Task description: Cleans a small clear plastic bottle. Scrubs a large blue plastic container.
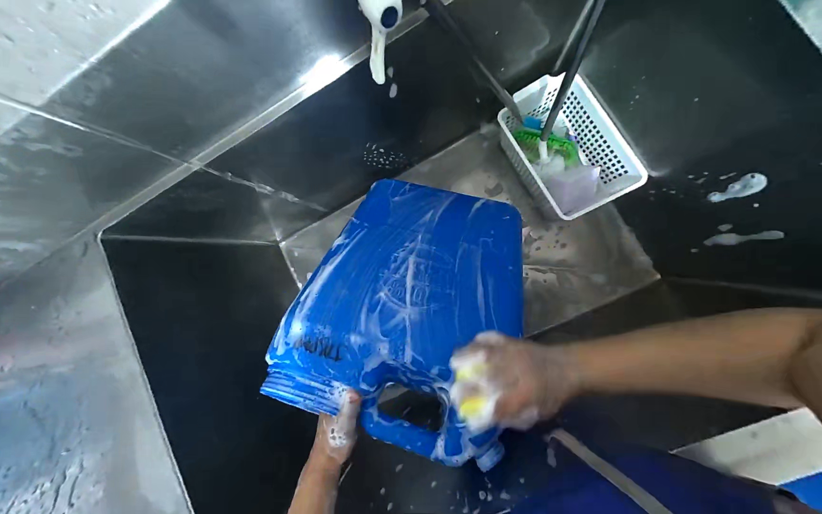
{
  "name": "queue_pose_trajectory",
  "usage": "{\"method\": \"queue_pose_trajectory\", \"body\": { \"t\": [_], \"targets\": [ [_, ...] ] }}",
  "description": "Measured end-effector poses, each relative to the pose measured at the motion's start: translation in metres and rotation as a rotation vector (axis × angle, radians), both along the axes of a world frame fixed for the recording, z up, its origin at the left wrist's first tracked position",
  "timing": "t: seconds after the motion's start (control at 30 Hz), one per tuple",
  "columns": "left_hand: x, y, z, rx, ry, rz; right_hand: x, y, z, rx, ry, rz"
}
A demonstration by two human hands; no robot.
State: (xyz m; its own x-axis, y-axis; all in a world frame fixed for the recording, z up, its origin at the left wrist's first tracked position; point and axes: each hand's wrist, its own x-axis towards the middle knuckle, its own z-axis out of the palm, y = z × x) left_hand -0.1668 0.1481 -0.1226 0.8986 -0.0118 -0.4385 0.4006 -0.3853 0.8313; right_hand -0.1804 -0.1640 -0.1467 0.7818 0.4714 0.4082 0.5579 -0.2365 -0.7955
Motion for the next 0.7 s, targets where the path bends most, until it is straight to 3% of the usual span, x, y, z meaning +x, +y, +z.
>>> {"method": "queue_pose_trajectory", "body": {
  "t": [0.13, 0.2, 0.23, 0.27, 0.33, 0.4, 0.47, 0.53, 0.6, 0.63, 0.7],
  "targets": [
    [0.005, 0.004, -0.026, -0.064, -0.084, 0.107, 0.112, -0.101, -0.133, -0.253, 0.586, -0.427],
    [0.006, 0.002, -0.016, -0.073, -0.123, 0.137, 0.142, -0.128, -0.18, -0.185, 0.949, -0.59],
    [0.011, -0.001, -0.006, -0.069, -0.124, 0.198, 0.149, -0.133, -0.184, -0.125, 0.995, -0.653],
    [0.016, -0.006, 0.005, -0.054, -0.113, 0.284, 0.158, -0.138, -0.172, -0.054, 0.979, -0.704],
    [0.018, -0.012, 0.009, -0.033, -0.04, 0.432, 0.169, -0.148, -0.098, -0.029, 0.933, -0.761],
    [0.019, -0.009, -0.009, -0.09, -0.023, 0.532, 0.17, -0.126, -0.018, -0.203, 0.657, -0.787],
    [0.036, -0.027, -0.012, -0.135, -0.057, 0.556, 0.149, -0.048, 0.052, -0.363, 0.192, -0.672],
    [0.058, -0.039, -0.009, -0.181, -0.076, 0.575, 0.106, 0.047, 0.11, -0.229, -0.04, -0.504],
    [0.071, -0.034, -0.004, -0.229, -0.071, 0.552, 0.095, 0.075, 0.119, -0.08, -0.097, -0.429],
    [0.068, -0.025, -0.006, -0.241, -0.093, 0.507, 0.106, 0.061, 0.103, -0.079, -0.11, -0.459],
    [0.06, -0.014, -0.008, -0.237, -0.125, 0.422, 0.147, -0.009, 0.05, -0.269, -0.082, -0.601]
  ]
}}
